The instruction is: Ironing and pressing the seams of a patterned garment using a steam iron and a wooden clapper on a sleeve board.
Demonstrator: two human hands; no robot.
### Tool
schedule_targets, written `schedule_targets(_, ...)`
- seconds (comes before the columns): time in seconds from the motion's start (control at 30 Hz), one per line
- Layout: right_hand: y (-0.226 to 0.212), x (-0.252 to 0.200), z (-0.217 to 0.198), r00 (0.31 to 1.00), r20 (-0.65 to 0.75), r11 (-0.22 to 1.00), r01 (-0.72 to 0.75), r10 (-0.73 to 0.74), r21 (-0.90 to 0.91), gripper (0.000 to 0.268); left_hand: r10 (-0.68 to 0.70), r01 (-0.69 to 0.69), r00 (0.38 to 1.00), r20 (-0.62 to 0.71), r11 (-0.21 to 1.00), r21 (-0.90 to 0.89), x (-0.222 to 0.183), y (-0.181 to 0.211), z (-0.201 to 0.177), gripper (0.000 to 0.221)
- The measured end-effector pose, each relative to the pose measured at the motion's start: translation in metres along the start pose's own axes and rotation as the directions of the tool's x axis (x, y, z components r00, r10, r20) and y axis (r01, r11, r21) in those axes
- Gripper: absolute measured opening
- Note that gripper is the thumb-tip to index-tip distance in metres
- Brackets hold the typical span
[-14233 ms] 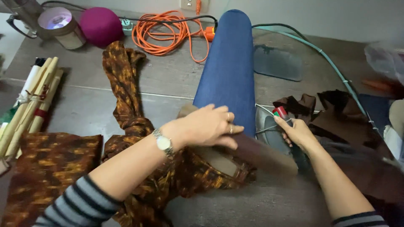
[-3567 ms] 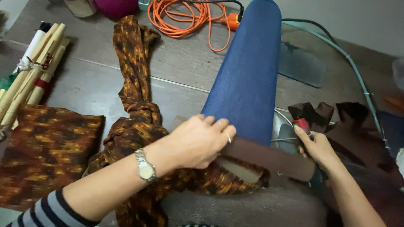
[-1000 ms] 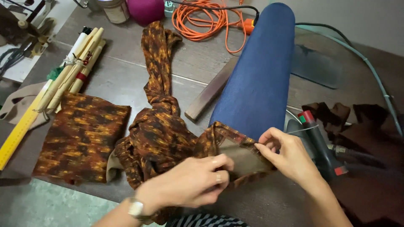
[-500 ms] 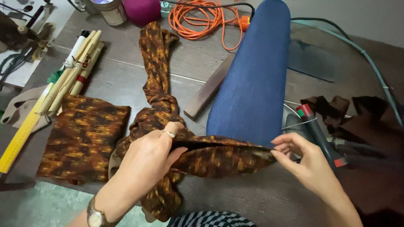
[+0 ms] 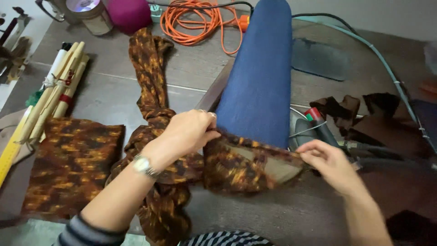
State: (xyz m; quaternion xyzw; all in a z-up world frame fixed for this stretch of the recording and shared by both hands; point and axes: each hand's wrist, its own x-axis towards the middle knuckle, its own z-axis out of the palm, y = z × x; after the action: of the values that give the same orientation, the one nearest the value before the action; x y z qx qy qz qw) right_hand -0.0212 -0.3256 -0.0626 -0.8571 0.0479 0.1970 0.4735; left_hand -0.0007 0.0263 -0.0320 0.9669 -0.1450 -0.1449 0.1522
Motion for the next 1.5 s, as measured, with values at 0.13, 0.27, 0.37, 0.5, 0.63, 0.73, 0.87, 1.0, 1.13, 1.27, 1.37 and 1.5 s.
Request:
schedule_targets(0.13, 0.011, 0.005, 0.018, 0.996, -0.026, 0.98, 0.083, -0.08, 0.181, 0.02, -0.011, 0.015, 0.998, 0.058, 0.998, -0.067, 0.021, -0.008, 0.011, 0.018)
schedule_targets(0.27, 0.006, -0.003, 0.017, 1.0, 0.02, 0.975, -0.017, 0.013, 0.221, 0.025, -0.029, 0.037, 0.997, 0.067, 0.993, -0.113, 0.019, -0.012, 0.012, 0.016)
schedule_targets(0.37, 0.02, -0.004, 0.015, 0.999, 0.03, 0.972, -0.023, 0.017, 0.233, 0.021, -0.038, 0.052, 0.995, 0.095, 0.987, -0.151, 0.009, -0.011, 0.008, 0.016)
schedule_targets(0.5, 0.037, -0.009, 0.015, 0.989, 0.002, 0.952, 0.142, -0.148, 0.27, 0.01, -0.086, 0.108, 0.992, 0.093, 0.958, -0.267, -0.014, -0.003, -0.001, 0.016)
schedule_targets(0.63, 0.066, -0.035, 0.025, 0.994, 0.01, 0.884, 0.092, -0.109, 0.458, 0.01, -0.115, 0.154, 0.988, 0.105, 0.828, -0.54, -0.039, 0.006, 0.005, 0.017)
schedule_targets(0.73, 0.111, -0.029, 0.02, 0.986, 0.139, 0.821, -0.008, -0.087, 0.572, 0.013, -0.057, 0.165, 0.983, 0.174, 0.682, -0.712, -0.047, 0.009, 0.002, 0.015)
schedule_targets(0.87, 0.083, -0.007, 0.025, 0.998, 0.036, 0.848, 0.022, -0.048, 0.529, 0.017, -0.096, 0.096, 0.995, 0.03, 0.829, -0.552, -0.027, 0.009, 0.009, 0.014)
schedule_targets(1.0, 0.076, 0.022, 0.025, 0.995, -0.084, 0.863, 0.086, -0.051, 0.497, 0.015, -0.166, 0.116, 0.98, -0.107, 0.924, -0.365, 0.001, 0.002, 0.029, 0.009)
schedule_targets(1.13, 0.062, 0.023, 0.029, 0.997, -0.059, 0.898, 0.078, -0.058, 0.433, 0.014, -0.141, 0.092, 0.977, -0.159, 0.954, -0.286, 0.007, -0.002, 0.039, 0.01)
schedule_targets(1.27, 0.067, 0.025, 0.031, 1.0, 0.018, 0.924, 0.009, -0.018, 0.382, 0.016, 0.012, -0.046, 0.923, -0.384, 0.996, -0.08, 0.004, 0.0, 0.04, 0.013)
schedule_targets(1.37, 0.068, 0.025, 0.028, 0.999, 0.035, 0.929, -0.001, -0.013, 0.37, 0.02, 0.072, -0.097, 0.911, -0.406, 0.994, -0.04, 0.001, -0.003, 0.049, 0.015)
schedule_targets(1.5, 0.047, 0.015, 0.023, 0.999, 0.051, 0.957, -0.026, 0.011, 0.288, 0.024, 0.196, -0.212, 0.858, -0.475, 0.977, 0.019, -0.004, -0.002, 0.055, 0.02)
